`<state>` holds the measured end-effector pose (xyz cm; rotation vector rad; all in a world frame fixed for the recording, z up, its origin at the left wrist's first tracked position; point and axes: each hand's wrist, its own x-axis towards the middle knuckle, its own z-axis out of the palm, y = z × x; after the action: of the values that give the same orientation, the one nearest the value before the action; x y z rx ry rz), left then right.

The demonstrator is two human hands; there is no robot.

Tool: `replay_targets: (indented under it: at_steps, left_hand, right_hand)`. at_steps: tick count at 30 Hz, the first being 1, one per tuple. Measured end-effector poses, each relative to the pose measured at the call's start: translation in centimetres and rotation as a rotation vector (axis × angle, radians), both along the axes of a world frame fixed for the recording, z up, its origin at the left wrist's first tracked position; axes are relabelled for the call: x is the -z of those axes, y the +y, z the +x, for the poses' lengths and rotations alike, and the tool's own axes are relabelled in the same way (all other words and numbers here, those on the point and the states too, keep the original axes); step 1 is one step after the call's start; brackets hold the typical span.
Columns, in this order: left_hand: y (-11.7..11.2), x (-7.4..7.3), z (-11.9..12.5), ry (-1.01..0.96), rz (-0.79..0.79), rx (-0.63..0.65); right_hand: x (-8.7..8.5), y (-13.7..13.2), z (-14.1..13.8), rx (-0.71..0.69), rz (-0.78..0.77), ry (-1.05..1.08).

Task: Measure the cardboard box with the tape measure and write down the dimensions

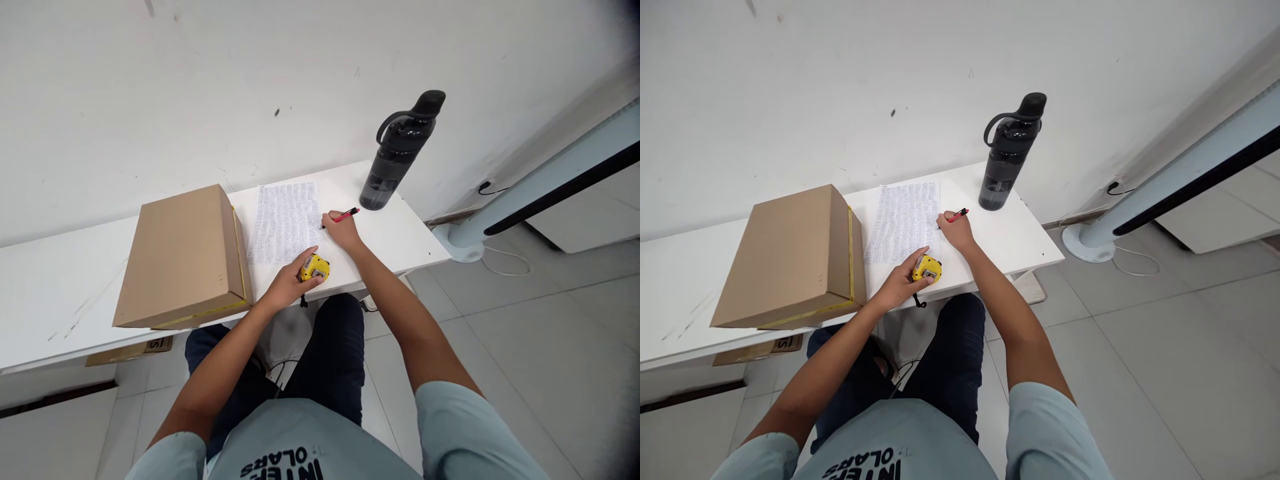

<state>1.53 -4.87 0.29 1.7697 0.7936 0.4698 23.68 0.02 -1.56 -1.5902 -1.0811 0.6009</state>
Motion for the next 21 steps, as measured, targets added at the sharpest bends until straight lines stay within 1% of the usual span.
replay_targets:
  at_steps: [8,14,21]
  left_hand:
    - [0.03,0.04,0.01,0.006,0.025,0.001]
    - [0.07,0.34,0.0,-0.014,0.018,-0.002]
    - [0.05,0.15,0.01,-0.009,0.027,0.001]
  right_hand:
    - [0.21,0.04,0.07,0.028,0.014,-0.003]
    - [0.2,0.1,0.23,0.009,0.007,0.011]
    - [0.2,0.05,0.19,0.029,0.01,0.018]
